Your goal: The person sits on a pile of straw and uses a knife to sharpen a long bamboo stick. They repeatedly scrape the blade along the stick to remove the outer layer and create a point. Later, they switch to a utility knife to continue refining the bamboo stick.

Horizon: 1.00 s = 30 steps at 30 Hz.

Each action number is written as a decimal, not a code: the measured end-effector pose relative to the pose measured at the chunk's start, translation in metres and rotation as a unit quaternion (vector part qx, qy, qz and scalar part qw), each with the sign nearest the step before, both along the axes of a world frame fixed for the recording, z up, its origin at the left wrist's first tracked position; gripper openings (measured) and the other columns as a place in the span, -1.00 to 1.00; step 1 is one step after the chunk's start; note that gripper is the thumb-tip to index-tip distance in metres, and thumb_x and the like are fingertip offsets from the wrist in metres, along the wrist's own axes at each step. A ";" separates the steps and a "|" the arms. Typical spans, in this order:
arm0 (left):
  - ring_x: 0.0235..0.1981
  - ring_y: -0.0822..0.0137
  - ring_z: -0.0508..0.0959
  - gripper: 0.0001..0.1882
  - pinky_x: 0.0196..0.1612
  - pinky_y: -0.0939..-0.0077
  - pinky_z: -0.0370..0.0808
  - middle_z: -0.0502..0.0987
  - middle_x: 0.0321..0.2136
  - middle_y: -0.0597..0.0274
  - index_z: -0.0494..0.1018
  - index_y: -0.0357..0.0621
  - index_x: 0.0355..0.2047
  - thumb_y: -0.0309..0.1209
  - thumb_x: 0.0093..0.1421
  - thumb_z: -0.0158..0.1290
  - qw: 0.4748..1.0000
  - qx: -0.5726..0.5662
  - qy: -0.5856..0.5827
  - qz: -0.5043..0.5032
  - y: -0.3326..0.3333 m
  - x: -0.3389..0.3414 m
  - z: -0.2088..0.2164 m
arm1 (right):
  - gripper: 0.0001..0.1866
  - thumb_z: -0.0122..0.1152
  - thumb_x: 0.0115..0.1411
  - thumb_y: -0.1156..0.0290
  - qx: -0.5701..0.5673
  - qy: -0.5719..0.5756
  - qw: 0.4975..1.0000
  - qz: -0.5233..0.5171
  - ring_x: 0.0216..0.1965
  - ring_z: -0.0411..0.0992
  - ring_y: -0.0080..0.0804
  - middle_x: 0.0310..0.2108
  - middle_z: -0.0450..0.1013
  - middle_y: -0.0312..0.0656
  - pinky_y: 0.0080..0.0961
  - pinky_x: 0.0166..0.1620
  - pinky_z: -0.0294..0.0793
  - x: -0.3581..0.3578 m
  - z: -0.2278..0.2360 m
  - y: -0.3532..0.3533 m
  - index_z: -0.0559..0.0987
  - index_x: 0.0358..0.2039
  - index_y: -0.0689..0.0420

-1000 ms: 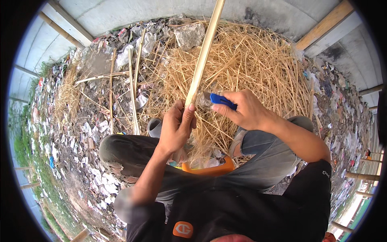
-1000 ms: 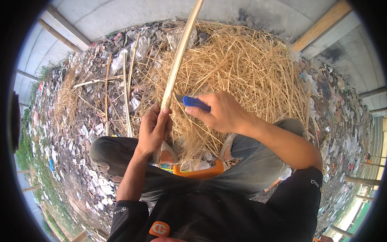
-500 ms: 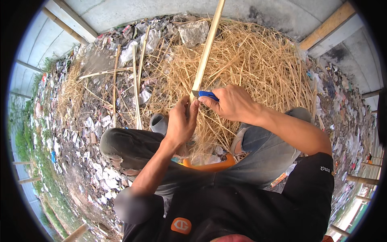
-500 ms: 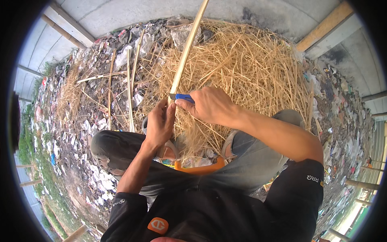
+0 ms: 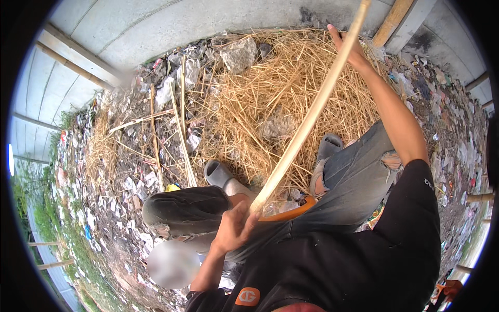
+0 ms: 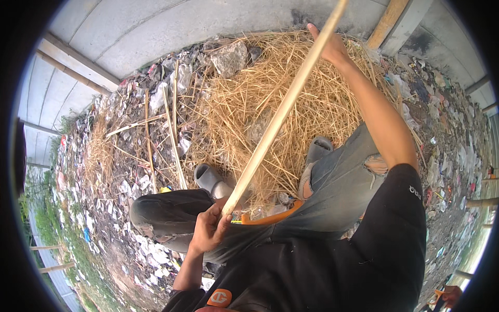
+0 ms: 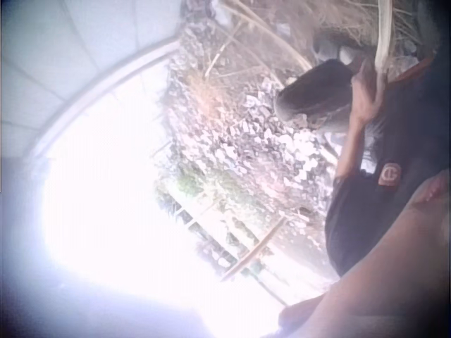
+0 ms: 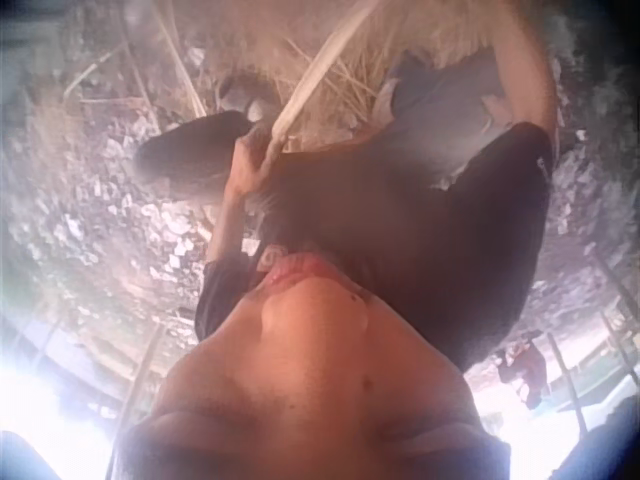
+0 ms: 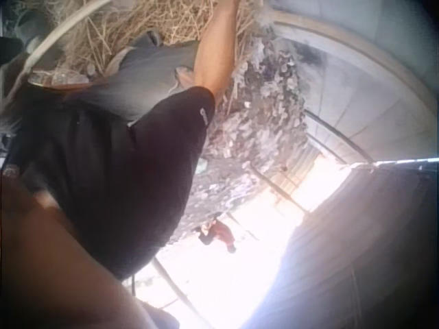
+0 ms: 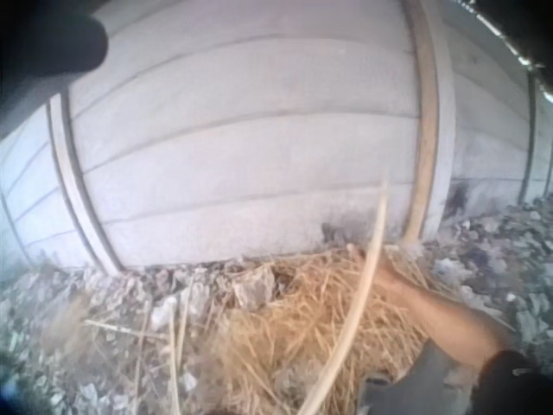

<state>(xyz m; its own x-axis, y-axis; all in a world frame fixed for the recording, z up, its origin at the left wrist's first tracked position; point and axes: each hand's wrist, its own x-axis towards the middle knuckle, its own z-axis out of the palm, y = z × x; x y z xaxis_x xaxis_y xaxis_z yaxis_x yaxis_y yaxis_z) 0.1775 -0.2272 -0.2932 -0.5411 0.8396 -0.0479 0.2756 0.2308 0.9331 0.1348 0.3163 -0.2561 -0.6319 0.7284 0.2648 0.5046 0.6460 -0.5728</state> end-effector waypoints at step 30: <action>-0.64 0.50 0.22 -0.74 -0.57 0.46 0.19 0.31 -0.66 0.25 0.38 -0.30 -0.33 -0.33 0.42 0.03 0.962 -0.010 0.134 0.239 0.106 -0.017 0.041 | -0.23 -0.12 0.36 -0.31 0.047 -0.014 0.888 0.458 -0.81 0.38 -0.23 -0.86 0.31 -0.15 -0.27 -0.68 0.36 0.072 0.003 -0.229 0.52 -0.65 0.16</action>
